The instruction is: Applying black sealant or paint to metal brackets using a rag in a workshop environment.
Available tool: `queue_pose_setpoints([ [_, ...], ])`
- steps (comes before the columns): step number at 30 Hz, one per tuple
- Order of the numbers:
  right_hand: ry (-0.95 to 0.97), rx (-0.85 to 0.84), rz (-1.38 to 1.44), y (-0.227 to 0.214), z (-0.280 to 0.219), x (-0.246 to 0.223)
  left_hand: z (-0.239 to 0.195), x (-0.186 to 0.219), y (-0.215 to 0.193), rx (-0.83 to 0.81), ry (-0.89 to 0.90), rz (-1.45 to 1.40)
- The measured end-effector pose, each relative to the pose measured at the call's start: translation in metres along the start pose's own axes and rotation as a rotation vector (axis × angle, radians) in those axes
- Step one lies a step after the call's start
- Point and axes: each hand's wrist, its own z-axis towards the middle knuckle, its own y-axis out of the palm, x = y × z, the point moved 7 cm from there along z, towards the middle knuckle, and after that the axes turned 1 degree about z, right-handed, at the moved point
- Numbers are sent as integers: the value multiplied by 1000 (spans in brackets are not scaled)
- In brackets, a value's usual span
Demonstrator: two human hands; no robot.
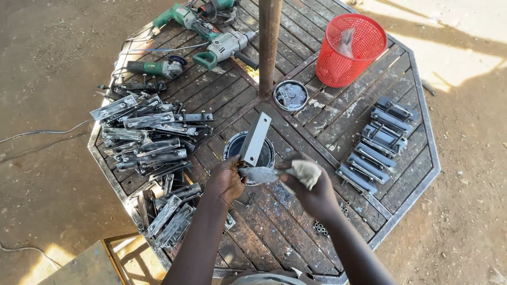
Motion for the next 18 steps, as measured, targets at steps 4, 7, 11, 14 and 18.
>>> queue_pose_setpoints([
  [4, 129, 13, 44, -24, 31, 22, -72, 16, 46, -34, -24, 55],
  [7, 160, 248, 149, -59, 57, 34, -86, 13, 50, -55, -14, 104],
  [11, -42, 450, -35, -101, 71, 45, -93, 11, 43, -72, 19, 113],
  [14, -154, 469, -213, -78, 55, 10, -90, 13, 42, -78, 32, 102],
  [18, -105, 373, -141, -37, 16, -15, -85, 8, 40, -87, 18, 61],
])
